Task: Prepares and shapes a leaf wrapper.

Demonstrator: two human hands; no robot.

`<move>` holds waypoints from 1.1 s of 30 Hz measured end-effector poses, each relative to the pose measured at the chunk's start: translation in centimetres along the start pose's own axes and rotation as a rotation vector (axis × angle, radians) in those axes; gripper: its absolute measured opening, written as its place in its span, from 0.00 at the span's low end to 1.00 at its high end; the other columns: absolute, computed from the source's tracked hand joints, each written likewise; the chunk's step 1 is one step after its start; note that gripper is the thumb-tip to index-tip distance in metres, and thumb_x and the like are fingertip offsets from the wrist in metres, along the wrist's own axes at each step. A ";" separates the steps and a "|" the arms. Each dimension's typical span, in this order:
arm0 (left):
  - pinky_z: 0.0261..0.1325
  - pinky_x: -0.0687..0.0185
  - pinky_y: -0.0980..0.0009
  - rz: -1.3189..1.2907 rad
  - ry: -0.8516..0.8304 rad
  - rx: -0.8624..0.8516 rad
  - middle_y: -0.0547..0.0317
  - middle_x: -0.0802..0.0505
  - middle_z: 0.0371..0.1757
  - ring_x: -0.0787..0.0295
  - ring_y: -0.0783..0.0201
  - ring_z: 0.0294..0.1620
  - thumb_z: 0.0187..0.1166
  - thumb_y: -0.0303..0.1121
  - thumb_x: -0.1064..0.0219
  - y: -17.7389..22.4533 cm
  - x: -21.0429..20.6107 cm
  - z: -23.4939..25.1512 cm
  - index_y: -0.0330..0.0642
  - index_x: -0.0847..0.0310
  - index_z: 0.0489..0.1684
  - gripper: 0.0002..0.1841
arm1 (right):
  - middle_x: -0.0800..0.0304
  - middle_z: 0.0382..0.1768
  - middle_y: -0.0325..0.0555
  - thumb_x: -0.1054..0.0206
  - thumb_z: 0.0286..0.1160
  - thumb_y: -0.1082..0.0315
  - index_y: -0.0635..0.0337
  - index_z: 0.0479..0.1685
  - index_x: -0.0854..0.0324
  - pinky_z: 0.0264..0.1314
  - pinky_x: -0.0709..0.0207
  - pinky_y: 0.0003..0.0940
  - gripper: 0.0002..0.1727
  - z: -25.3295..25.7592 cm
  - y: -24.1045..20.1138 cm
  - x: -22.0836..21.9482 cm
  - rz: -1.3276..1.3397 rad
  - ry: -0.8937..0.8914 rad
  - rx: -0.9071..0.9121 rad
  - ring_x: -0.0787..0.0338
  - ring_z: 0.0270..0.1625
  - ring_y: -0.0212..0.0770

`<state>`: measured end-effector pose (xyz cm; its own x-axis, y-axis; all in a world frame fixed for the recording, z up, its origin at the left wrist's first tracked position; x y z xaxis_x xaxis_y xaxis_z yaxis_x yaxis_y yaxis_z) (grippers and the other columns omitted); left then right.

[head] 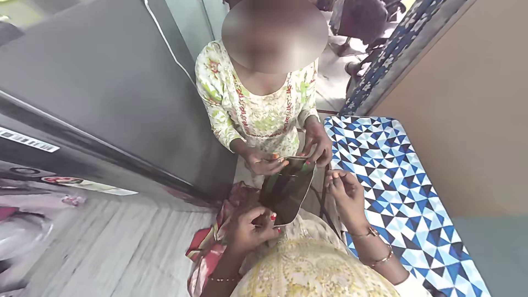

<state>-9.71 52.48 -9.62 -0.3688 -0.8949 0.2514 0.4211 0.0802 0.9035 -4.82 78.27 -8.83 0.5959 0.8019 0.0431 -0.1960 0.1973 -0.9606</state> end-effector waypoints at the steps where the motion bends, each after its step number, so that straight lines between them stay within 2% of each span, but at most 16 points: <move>1: 0.40 0.20 0.90 0.014 0.000 -0.026 0.65 0.08 0.28 0.16 0.89 0.32 0.64 0.38 0.24 -0.1 -0.4 0.0 0.34 0.11 0.26 0.13 | 0.15 0.32 0.22 0.40 0.79 0.71 0.58 0.43 0.18 0.37 0.23 0.14 0.06 -0.4 0.9 0.6 -0.013 0.002 -0.025 0.19 0.32 0.15; 6: 0.38 0.19 0.90 -0.064 -0.090 -0.081 0.63 0.09 0.28 0.16 0.86 0.32 0.66 0.37 0.23 0.2 -1.6 0.5 0.35 0.12 0.28 0.12 | 0.16 0.29 0.23 0.38 0.78 0.71 0.61 0.42 0.17 0.34 0.24 0.12 0.05 -2.8 3.9 1.9 -0.055 0.005 -0.121 0.21 0.28 0.14; 10: 0.42 0.17 0.88 -0.038 -0.162 -0.109 0.64 0.08 0.33 0.14 0.85 0.36 0.67 0.42 0.21 0.0 -1.3 0.9 0.40 0.11 0.34 0.13 | 0.17 0.28 0.24 0.38 0.78 0.71 0.63 0.42 0.17 0.31 0.25 0.11 0.06 -3.3 4.2 2.2 -0.075 -0.011 -0.109 0.22 0.27 0.13; 14: 0.36 0.30 0.92 -0.002 -0.299 -0.169 0.65 0.14 0.29 0.24 0.86 0.32 0.68 0.46 0.21 0.1 -0.4 1.9 0.40 0.13 0.39 0.18 | 0.17 0.29 0.24 0.38 0.79 0.69 0.64 0.44 0.17 0.33 0.25 0.12 0.08 -3.0 3.9 2.7 -0.101 -0.031 -0.057 0.22 0.29 0.12; 17: 0.37 0.31 0.91 0.076 -0.403 -0.182 0.61 0.15 0.30 0.25 0.82 0.32 0.68 0.47 0.21 0.6 0.4 2.6 0.37 0.13 0.41 0.20 | 0.16 0.29 0.23 0.38 0.79 0.69 0.63 0.43 0.16 0.33 0.24 0.12 0.07 -3.1 4.0 3.0 -0.083 -0.027 -0.038 0.21 0.28 0.12; 21: 0.35 0.30 0.88 0.166 -0.415 -0.161 0.56 0.13 0.29 0.23 0.78 0.30 0.70 0.40 0.24 1.0 0.8 2.9 0.35 0.13 0.36 0.14 | 0.16 0.29 0.23 0.38 0.78 0.71 0.63 0.43 0.16 0.33 0.24 0.12 0.07 -3.5 4.5 3.3 -0.069 -0.019 -0.066 0.21 0.28 0.13; 24: 0.35 0.25 0.86 0.197 -0.388 -0.132 0.56 0.11 0.30 0.20 0.76 0.30 0.73 0.39 0.26 1.0 0.2 2.7 0.37 0.12 0.31 0.13 | 0.16 0.28 0.23 0.38 0.78 0.71 0.64 0.44 0.16 0.32 0.24 0.12 0.07 -3.4 4.7 3.4 -0.068 -0.026 -0.065 0.21 0.27 0.13; 30: 0.38 0.23 0.83 0.166 -0.466 -0.152 0.56 0.10 0.32 0.17 0.73 0.32 0.74 0.40 0.26 1.0 -1.1 2.1 0.39 0.11 0.33 0.12 | 0.16 0.29 0.23 0.38 0.78 0.70 0.63 0.42 0.17 0.33 0.23 0.13 0.07 -3.1 4.6 2.7 -0.076 -0.058 -0.081 0.20 0.28 0.13; 33: 0.39 0.22 0.84 0.141 -0.446 -0.155 0.54 0.10 0.32 0.17 0.73 0.33 0.73 0.37 0.26 0.9 -0.9 2.1 0.37 0.11 0.33 0.11 | 0.15 0.30 0.24 0.38 0.78 0.69 0.63 0.43 0.16 0.33 0.22 0.13 0.07 -3.0 4.9 2.4 -0.064 -0.074 -0.087 0.20 0.28 0.13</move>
<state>-10.69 54.31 -8.34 -0.6041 -0.6018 0.5224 0.5985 0.0903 0.7960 -2.00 79.51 -14.20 0.5449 0.8296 0.1219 -0.0892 0.2019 -0.9753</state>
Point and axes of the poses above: each hand's wrist, its own z-axis towards the middle knuckle, its own x-axis out of the back of the hand, y = z × x, the point moved 1 cm from there along z, towards the middle knuckle
